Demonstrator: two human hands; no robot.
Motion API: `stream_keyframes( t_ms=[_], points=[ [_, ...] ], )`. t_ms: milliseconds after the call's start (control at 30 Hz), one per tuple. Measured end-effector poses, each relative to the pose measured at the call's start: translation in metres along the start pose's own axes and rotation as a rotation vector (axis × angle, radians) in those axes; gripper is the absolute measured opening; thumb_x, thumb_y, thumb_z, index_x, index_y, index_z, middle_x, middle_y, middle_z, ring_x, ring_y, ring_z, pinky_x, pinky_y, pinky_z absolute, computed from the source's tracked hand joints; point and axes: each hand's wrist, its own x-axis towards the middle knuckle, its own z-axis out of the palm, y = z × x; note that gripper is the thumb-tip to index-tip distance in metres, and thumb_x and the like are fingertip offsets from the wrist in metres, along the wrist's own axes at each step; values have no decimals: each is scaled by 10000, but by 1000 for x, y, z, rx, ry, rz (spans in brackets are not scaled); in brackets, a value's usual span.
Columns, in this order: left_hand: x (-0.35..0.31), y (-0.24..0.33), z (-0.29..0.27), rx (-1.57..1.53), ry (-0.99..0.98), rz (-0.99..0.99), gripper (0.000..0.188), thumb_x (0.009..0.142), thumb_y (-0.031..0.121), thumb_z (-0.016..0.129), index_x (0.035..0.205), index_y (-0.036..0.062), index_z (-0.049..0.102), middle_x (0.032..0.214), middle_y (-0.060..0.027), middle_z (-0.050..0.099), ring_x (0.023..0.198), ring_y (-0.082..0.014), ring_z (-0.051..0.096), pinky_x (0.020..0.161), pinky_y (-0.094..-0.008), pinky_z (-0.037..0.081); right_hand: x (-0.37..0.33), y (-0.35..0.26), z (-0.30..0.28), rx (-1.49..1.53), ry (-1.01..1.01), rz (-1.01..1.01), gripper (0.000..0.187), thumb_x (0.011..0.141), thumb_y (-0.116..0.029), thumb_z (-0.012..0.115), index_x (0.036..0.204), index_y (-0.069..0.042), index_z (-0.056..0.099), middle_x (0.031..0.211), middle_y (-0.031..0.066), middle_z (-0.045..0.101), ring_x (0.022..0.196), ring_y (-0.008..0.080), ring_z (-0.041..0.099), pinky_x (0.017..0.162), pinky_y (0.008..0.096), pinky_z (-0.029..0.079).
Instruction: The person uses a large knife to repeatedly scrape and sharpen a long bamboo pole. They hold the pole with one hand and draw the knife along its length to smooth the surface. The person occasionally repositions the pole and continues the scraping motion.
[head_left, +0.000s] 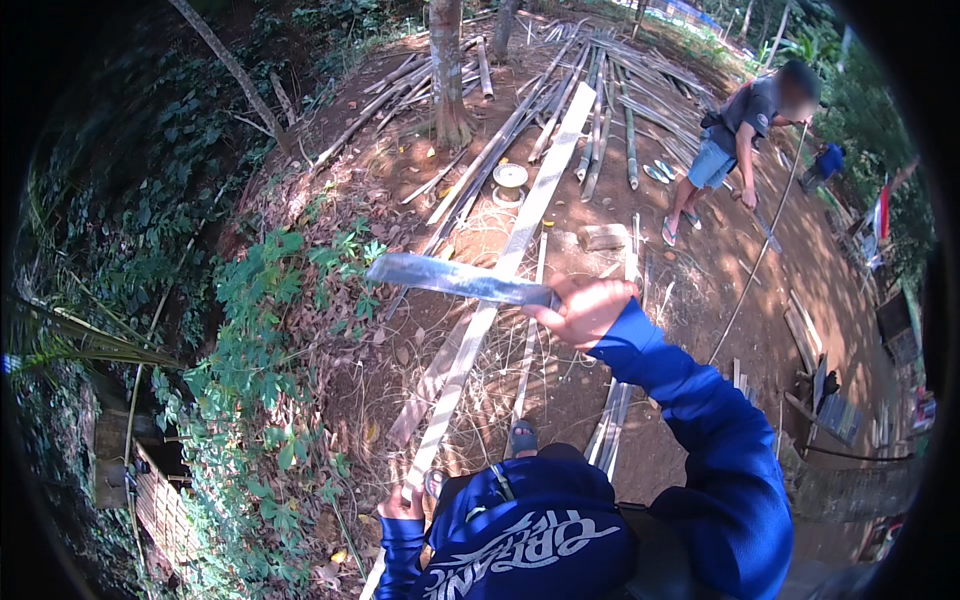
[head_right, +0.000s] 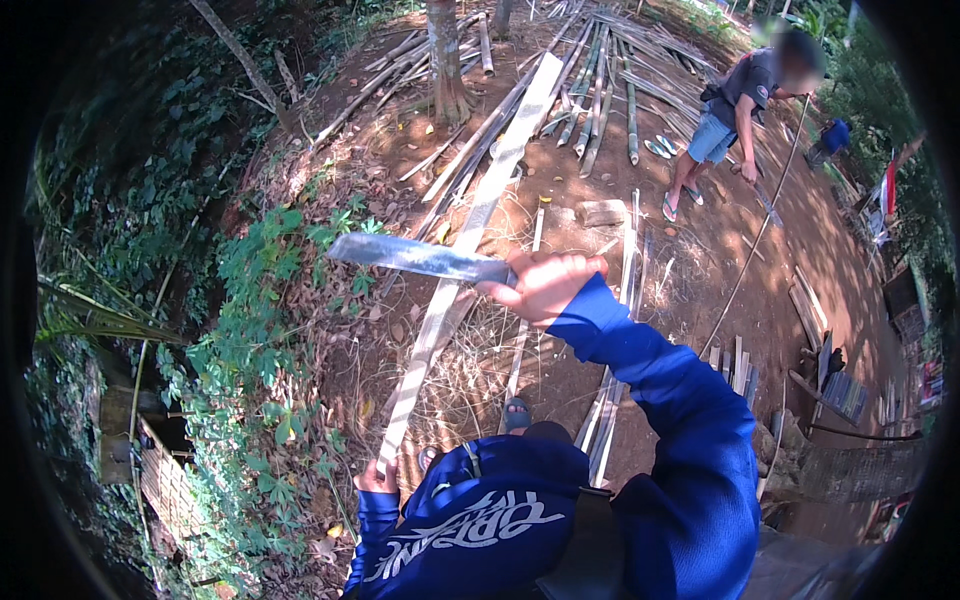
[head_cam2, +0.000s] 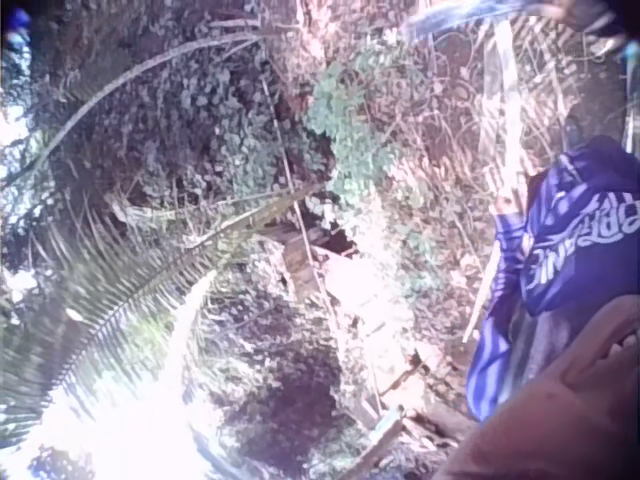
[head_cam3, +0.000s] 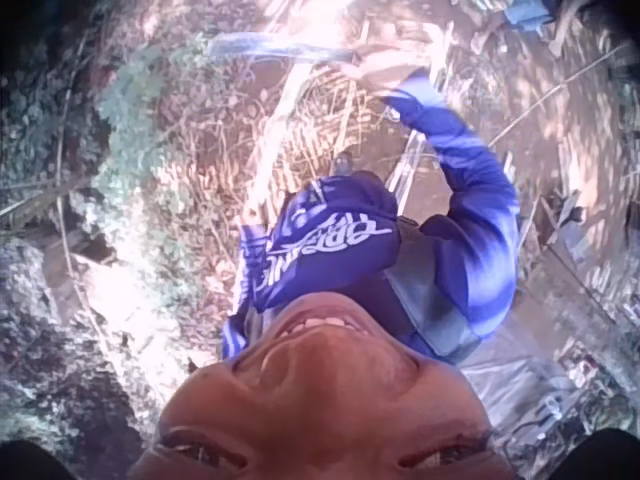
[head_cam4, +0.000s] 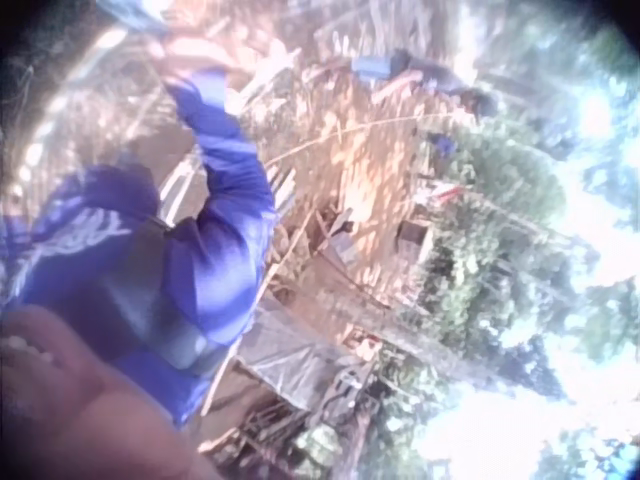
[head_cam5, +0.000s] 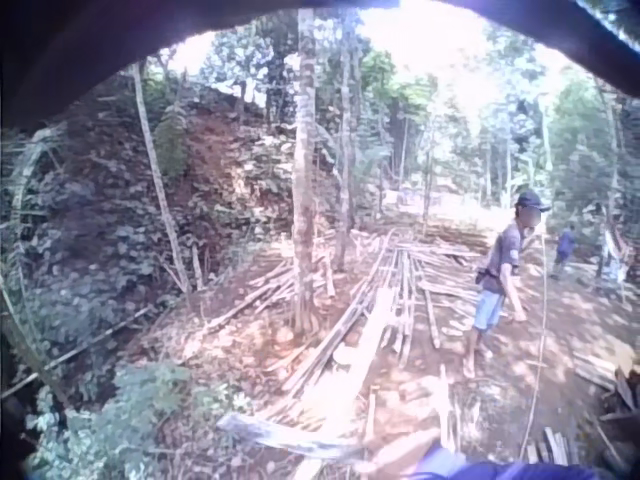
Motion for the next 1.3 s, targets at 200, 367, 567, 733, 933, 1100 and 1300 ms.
stream_keyframes(
  t_ms=[200, 367, 567, 733, 933, 1100, 1300],
  points=[
    [-6, 14, 10, -27, 104, 65, 425, 849, 398, 677, 731, 1, 582, 517, -126, 563, 448, -200, 546, 454, -341, 420, -53, -41, 73, 132, -106, -105, 580, 862, -647, 471, 980, -96, 605, 718, 155, 649, 644, 300, 676, 540, 503, 485],
    [-35, 4, 0, 39, 170, 55, 484, 847, 405, 675, 652, 17, 459, 497, -108, 508, 430, -186, 487, 431, -341, 374, -6, 15, 31, 133, -57, 142, 589, 864, -659, 462, 997, -108, 623, 682, 148, 659, 655, 315, 677, 610, 484, 513],
    [-47, 25, 10, -49, 50, -102, 432, 814, 244, 736, 618, 33, 413, 450, -63, 411, 440, -103, 327, 419, -320, 327, 98, 185, -52, -105, -79, 510, 786, 824, -767, 381, 1018, -66, 681, 992, 228, 666, 972, 378, 638, 861, 438, 492],
    [-18, 8, 21, 121, 118, 1, 358, 817, 292, 736, 677, 38, 526, 434, -119, 436, 353, -227, 435, 397, -368, 347, 95, 174, -47, -236, 146, 431, 694, 858, -701, 419, 994, -67, 666, 898, 228, 678, 865, 384, 663, 781, 482, 521],
    [-26, 17, 2, -40, 183, 89, 456, 838, 333, 696, 623, 18, 446, 468, -132, 456, 397, -214, 440, 427, -356, 357, 56, 121, -43, -418, 62, -83, 539, 823, -616, 552, 995, -106, 588, 744, 144, 656, 736, 350, 658, 658, 463, 514],
    [-36, 3, 4, 36, 162, 100, 541, 839, 446, 678, 620, 29, 413, 482, -133, 473, 406, -224, 472, 433, -365, 365, 124, 326, -123, -323, 235, 846, 880, 853, -752, 301, 1084, 15, 668, 1077, 280, 634, 1041, 419, 608, 936, 468, 457],
    [-12, -9, 11, -73, 78, -4, 464, 840, 424, 692, 731, -20, 614, 504, -124, 534, 444, -150, 481, 454, -352, 394, 95, 378, -65, 147, 445, 918, 910, 832, -778, 286, 1088, 7, 669, 1052, 296, 632, 1112, 429, 562, 977, 435, 394]
  ],
)
